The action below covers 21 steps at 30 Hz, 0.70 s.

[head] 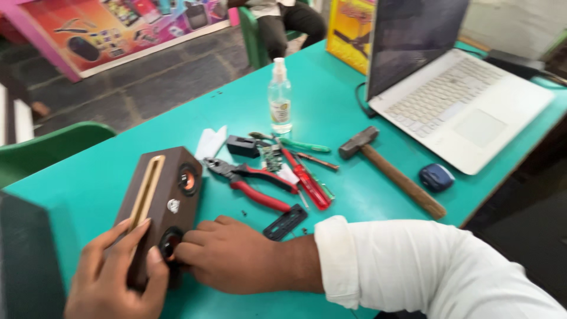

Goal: The person uses pliers to pry the speaker grill from the wooden enclosure of a portable speaker, then removes the speakers by hand.

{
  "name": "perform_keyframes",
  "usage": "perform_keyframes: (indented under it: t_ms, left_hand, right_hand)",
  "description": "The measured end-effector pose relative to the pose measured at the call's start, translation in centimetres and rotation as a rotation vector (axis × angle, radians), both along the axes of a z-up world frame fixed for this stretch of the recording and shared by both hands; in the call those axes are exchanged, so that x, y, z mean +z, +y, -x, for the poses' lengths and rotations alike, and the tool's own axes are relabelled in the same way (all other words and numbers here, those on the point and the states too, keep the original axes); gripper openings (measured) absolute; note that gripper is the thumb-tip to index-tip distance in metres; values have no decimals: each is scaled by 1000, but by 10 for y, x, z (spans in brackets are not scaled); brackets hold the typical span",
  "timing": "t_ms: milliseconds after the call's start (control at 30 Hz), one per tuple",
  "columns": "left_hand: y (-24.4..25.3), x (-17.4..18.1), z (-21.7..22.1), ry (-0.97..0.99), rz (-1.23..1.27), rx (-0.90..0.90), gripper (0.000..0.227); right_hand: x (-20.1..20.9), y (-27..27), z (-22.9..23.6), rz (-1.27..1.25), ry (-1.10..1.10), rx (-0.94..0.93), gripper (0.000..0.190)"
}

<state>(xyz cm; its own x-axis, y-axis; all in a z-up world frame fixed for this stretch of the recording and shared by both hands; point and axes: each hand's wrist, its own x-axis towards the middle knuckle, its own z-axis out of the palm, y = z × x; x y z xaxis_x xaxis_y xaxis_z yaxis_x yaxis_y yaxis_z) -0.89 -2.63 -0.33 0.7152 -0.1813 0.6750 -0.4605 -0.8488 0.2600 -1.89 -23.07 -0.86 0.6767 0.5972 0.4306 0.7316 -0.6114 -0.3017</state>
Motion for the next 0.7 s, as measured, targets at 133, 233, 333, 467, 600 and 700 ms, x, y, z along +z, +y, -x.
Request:
perform_keyframes:
  t_ms: [133,233,333,467,600,700]
  left_hand:
    - [8,-15,-13,-38,16,-96,38]
    - [5,-23,-18,-81,-8,-134,38]
    - [-9,-31,-35,-129,-9,-219,39]
    - [2,-20,-28,-173,-15,-183,40]
    - [-3,-2,0,-70,42,-90,38]
    - [-15,11,14,-75,71,-31,35]
  right_hand:
    - [-6,0,-1,-44,84,-20,23]
    - [-16,8,-5,-23,101,-51,21]
    - [-23,2,-7,-43,119,-57,21]
    - [-18,6,-6,-126,156,-20,18]
    - [-8,3,-6,-57,227,-39,16]
    - [-3,0,-6,-159,164,18,18]
